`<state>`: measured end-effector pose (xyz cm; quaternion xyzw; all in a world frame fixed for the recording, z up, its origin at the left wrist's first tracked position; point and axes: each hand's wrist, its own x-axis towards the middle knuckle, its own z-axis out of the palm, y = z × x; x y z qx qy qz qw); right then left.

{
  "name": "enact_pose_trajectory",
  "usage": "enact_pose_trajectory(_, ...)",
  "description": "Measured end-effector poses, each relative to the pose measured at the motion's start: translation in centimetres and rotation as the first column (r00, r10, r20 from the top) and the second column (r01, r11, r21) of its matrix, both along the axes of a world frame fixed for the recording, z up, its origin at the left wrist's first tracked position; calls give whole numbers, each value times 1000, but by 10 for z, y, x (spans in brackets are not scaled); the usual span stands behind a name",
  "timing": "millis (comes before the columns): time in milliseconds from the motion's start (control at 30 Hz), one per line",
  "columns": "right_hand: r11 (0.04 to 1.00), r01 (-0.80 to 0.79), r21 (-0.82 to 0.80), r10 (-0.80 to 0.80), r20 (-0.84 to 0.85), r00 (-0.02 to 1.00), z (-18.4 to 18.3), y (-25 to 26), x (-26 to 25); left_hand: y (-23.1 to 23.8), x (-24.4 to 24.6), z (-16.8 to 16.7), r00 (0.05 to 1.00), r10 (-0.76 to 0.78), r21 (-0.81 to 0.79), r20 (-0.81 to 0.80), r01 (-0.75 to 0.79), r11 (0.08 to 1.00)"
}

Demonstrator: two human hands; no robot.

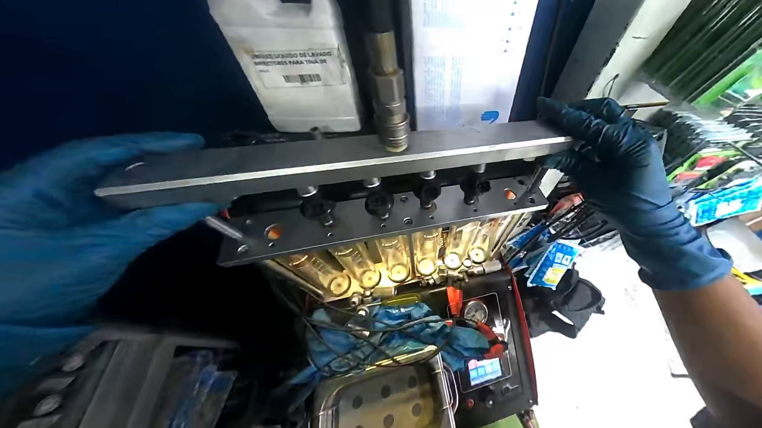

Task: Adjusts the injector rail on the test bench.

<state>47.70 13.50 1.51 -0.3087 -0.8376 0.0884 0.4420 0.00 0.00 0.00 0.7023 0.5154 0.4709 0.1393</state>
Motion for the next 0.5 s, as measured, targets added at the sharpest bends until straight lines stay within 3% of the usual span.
enact_pose_trajectory(267,997,-72,0,72,-68,995,-3,1,-2,2,-11,-8,998,-42,53,-37,44,998)
enact_pose_trajectory(500,999,-26,48,27,-22,999,-2,-4,0,8,-18,-9,998,-59,46,-37,61,997)
